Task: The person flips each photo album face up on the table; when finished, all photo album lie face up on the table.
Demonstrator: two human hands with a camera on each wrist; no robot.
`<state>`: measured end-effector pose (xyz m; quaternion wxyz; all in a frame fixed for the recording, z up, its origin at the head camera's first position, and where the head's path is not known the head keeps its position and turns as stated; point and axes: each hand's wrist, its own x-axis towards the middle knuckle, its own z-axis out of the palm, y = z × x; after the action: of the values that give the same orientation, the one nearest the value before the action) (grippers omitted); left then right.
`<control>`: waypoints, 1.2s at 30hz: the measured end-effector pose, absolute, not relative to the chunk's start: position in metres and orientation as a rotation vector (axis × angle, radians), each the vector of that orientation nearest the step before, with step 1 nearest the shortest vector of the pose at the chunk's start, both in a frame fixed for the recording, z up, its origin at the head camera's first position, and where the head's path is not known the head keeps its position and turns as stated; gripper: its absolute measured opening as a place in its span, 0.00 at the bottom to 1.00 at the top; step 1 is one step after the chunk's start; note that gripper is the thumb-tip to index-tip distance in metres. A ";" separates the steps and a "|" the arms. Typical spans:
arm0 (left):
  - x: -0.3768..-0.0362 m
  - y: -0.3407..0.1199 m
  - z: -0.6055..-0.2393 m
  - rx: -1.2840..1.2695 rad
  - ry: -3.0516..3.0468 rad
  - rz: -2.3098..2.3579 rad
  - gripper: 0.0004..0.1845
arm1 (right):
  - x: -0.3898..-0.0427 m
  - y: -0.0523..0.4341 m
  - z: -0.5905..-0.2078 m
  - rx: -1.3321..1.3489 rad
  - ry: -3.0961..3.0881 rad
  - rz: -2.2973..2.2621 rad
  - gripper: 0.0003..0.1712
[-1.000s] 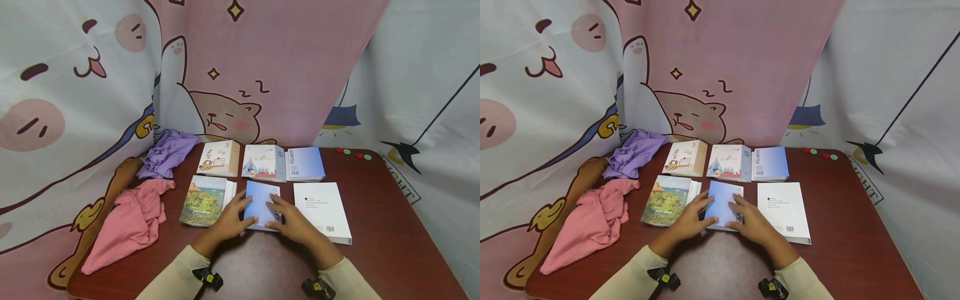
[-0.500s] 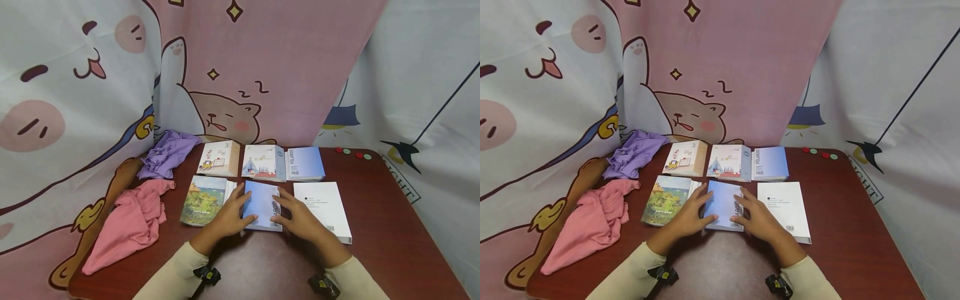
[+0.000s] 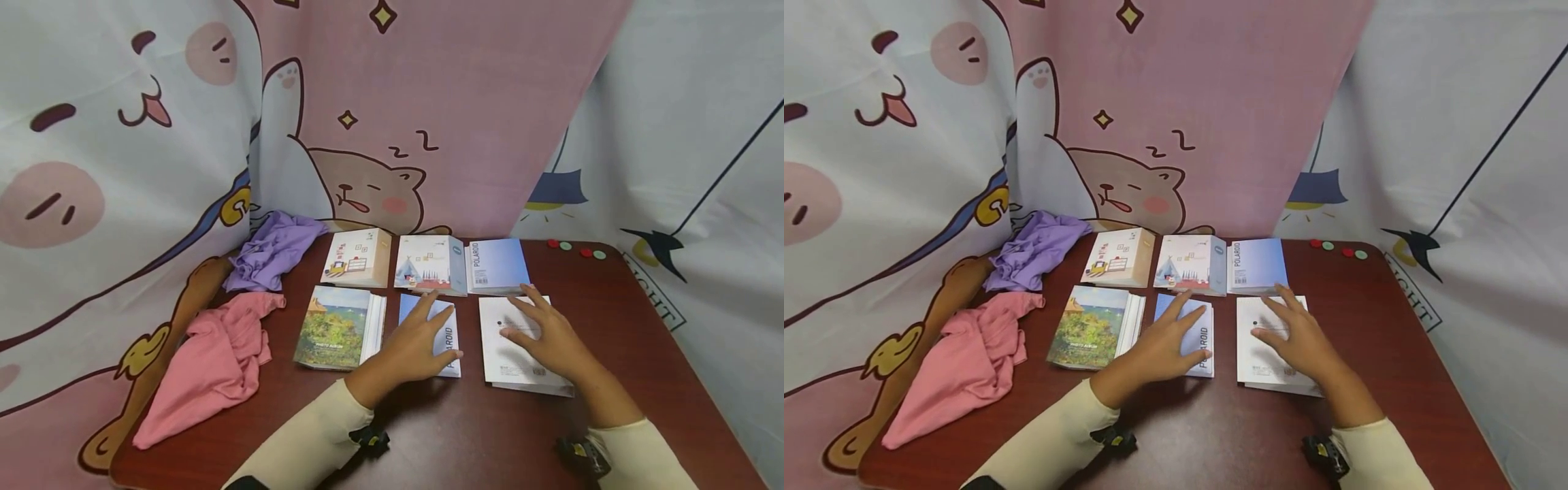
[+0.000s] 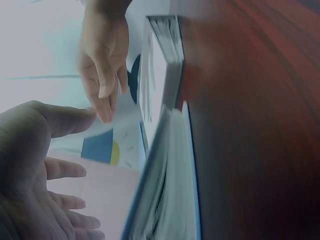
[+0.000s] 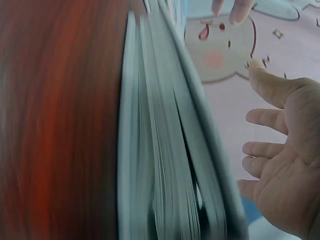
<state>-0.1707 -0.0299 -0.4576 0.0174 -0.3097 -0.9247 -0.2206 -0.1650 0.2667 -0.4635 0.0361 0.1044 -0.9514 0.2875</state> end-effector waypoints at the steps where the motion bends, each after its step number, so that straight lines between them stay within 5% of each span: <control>1: -0.170 -0.025 -0.457 -0.968 -2.879 -0.668 0.44 | -0.165 0.274 -0.464 0.315 -2.918 0.891 0.47; 18: -0.161 0.047 -0.465 -1.136 -2.916 -0.502 0.43 | -0.184 0.354 -0.480 0.269 -3.010 1.038 0.47; 36: -0.149 0.091 -0.493 -1.217 -2.928 -0.356 0.45 | -0.194 0.372 -0.509 0.241 -2.979 1.450 0.50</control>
<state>-0.1495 0.0913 -0.4934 -0.0248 -0.3814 -0.9173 -0.1116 -0.1943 0.3718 -0.5089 -0.0900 0.0723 -0.8931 0.4349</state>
